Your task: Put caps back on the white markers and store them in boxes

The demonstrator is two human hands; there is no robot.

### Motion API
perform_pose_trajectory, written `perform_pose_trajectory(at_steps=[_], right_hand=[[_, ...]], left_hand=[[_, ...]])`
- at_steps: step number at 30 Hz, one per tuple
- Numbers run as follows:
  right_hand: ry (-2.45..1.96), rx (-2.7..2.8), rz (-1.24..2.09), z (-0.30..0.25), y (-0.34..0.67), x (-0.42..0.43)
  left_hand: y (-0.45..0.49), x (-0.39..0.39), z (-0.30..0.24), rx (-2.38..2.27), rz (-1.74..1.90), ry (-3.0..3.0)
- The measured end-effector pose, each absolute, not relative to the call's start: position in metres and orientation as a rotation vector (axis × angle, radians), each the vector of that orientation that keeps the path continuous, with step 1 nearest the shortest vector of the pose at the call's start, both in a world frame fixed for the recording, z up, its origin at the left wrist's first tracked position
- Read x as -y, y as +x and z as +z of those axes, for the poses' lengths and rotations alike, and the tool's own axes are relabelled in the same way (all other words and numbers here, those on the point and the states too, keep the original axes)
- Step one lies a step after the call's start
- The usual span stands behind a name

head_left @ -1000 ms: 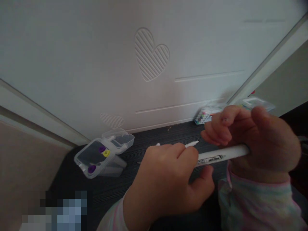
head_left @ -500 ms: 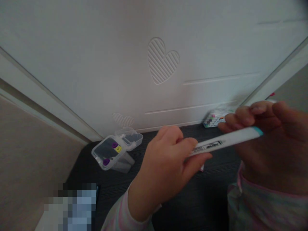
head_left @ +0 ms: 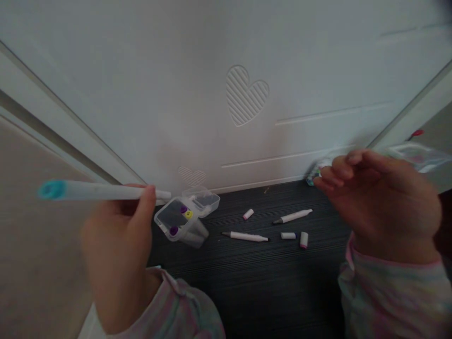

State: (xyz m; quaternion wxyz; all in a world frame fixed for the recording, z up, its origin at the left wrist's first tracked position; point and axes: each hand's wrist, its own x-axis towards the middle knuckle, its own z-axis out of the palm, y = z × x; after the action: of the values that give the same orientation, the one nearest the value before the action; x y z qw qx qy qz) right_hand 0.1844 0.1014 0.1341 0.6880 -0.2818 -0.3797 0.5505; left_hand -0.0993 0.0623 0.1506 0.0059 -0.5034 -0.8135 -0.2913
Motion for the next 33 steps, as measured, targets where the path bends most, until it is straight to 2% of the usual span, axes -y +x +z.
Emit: perform_pose_trajectory(at_steps=[3, 11, 26, 33], right_hand=[[-0.614, 0.894, 1.266, 0.132, 0.181, -0.102], [-0.630, 0.913, 1.257, 0.131, 0.181, -0.102], [-0.649, 0.946, 1.242, 0.128, 0.179, -0.105], [-0.625, 0.949, 1.250, 0.128, 0.181, -0.104]], left_hand=[[-0.101, -0.074, 0.154, 2.626, -0.629, -1.553], [-0.107, -0.097, 0.134, 2.608, -0.444, -1.871], [-0.105, -0.097, 0.137, 2.660, -0.404, -1.874], [-0.090, -0.081, 0.149, 2.506, -0.649, -1.777]])
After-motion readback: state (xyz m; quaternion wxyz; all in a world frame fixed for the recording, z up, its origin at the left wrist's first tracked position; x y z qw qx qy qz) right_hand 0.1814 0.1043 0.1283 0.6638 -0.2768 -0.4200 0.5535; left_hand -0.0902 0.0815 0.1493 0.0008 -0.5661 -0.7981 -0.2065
